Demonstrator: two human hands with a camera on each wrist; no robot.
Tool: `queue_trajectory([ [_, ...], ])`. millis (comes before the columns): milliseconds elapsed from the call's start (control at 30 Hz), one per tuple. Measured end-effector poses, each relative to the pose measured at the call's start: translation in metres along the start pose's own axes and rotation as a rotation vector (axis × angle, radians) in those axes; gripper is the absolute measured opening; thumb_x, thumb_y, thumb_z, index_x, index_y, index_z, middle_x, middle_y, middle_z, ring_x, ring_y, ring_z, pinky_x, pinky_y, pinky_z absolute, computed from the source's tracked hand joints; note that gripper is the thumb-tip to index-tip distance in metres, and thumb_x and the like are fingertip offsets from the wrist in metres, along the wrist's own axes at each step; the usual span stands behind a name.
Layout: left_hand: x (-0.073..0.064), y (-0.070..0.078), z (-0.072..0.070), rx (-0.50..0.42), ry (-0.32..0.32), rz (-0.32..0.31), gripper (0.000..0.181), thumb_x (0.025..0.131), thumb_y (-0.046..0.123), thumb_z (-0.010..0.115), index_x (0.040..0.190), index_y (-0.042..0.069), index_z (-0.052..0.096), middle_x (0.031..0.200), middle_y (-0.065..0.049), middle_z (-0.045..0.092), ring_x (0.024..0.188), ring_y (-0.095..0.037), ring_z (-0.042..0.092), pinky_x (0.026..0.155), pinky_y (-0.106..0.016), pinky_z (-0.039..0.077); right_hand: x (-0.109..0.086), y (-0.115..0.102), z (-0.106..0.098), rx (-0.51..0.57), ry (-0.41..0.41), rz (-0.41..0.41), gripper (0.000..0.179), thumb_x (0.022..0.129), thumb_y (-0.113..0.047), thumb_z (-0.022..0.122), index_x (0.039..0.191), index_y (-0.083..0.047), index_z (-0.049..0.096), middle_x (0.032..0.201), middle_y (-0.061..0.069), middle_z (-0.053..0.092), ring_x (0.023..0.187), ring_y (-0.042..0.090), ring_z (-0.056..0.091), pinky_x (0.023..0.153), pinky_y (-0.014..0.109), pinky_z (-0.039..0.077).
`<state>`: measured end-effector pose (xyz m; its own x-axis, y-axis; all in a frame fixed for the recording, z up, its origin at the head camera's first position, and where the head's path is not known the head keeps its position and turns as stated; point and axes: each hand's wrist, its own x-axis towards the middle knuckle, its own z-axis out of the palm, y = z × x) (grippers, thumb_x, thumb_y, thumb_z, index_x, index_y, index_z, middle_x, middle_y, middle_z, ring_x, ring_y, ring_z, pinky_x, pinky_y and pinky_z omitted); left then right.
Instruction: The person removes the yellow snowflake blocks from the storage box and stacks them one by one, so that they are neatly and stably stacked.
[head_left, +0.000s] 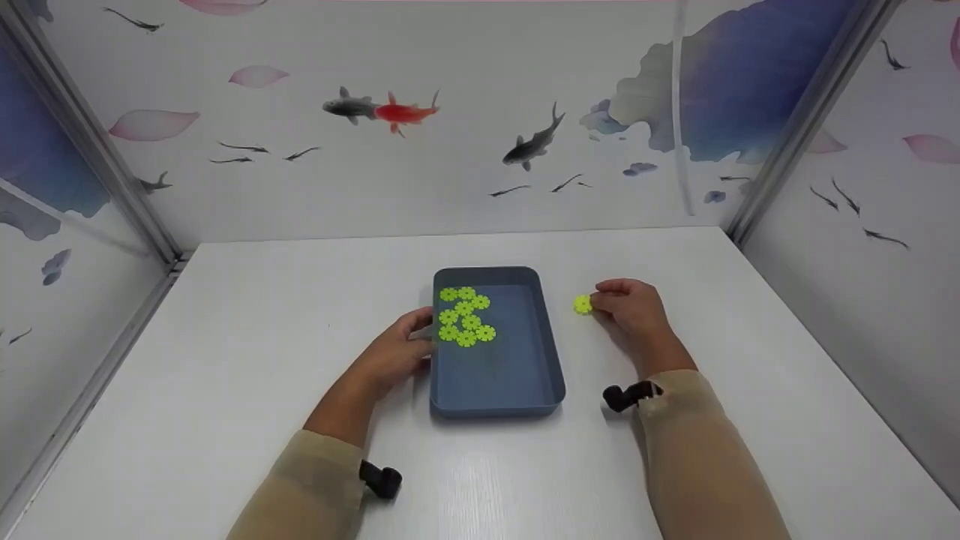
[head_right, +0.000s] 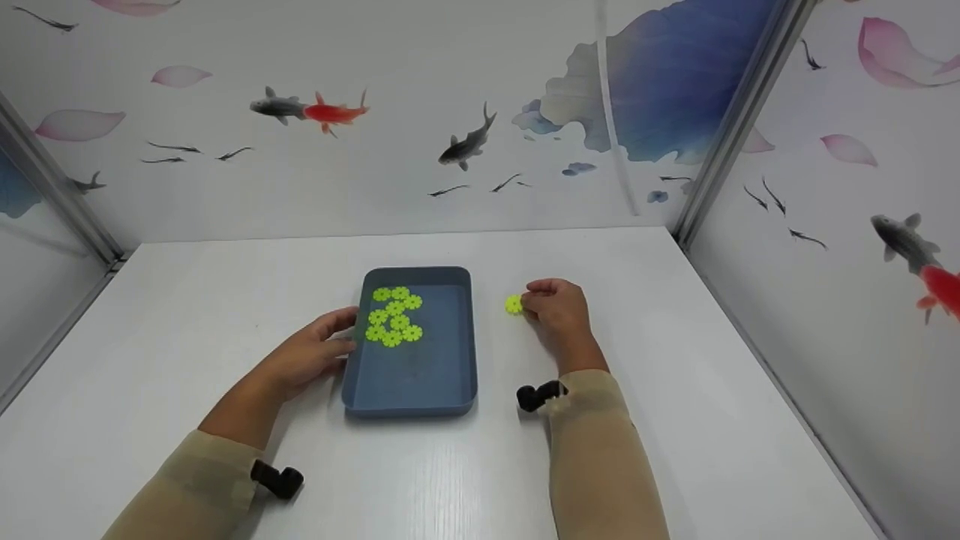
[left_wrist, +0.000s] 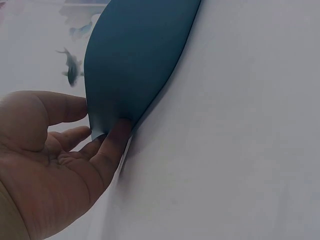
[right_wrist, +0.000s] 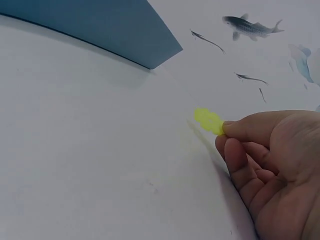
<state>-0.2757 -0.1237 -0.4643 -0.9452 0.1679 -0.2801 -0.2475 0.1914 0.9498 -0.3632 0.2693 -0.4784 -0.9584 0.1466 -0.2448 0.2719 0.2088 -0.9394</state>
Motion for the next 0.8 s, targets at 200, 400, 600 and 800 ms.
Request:
queue_trajectory([
  [200, 0.0016, -0.0009, 0.0009, 0.021, 0.011, -0.004, 0.069, 0.101, 0.014, 0.064, 0.166, 0.022, 0.04, 0.175, -0.003, 0.035, 0.16, -0.031, 0.041, 0.124, -0.052, 0.047, -0.0009, -0.0005, 0.002, 0.003, 0.016, 0.008, 0.039, 0.099, -0.012, 0.075, 0.137, -0.004, 0.066, 0.128, 0.015, 0.065, 0.117, 0.024, 0.066, 0.094, 0.024, 0.063],
  [400, 0.001, -0.0006, 0.0007, 0.023, 0.014, -0.005, 0.069, 0.101, 0.014, 0.065, 0.166, 0.022, 0.04, 0.175, -0.003, 0.034, 0.16, -0.031, 0.041, 0.124, -0.052, 0.047, -0.0024, -0.0015, 0.0035, 0.01, 0.027, -0.004, 0.039, 0.098, -0.009, 0.075, 0.136, -0.002, 0.066, 0.123, 0.014, 0.066, 0.112, 0.023, 0.066, 0.089, 0.022, 0.063],
  [600, 0.0, -0.0001, 0.0003, 0.024, 0.011, -0.005, 0.071, 0.101, 0.015, 0.065, 0.166, 0.021, 0.039, 0.175, -0.003, 0.034, 0.162, -0.032, 0.036, 0.125, -0.053, 0.044, -0.0005, -0.0005, 0.0056, 0.054, 0.03, 0.01, 0.039, 0.098, -0.006, 0.073, 0.136, -0.001, 0.065, 0.126, 0.016, 0.064, 0.115, 0.026, 0.065, 0.092, 0.025, 0.063],
  [800, -0.0004, 0.0, 0.0005, 0.032, 0.014, 0.0, 0.071, 0.101, 0.017, 0.067, 0.166, 0.022, 0.039, 0.175, -0.002, 0.035, 0.161, -0.031, 0.038, 0.125, -0.052, 0.046, -0.0017, -0.005, 0.0022, -0.029, 0.02, -0.044, 0.039, 0.099, -0.012, 0.075, 0.136, -0.002, 0.067, 0.124, 0.015, 0.067, 0.112, 0.023, 0.067, 0.09, 0.022, 0.063],
])
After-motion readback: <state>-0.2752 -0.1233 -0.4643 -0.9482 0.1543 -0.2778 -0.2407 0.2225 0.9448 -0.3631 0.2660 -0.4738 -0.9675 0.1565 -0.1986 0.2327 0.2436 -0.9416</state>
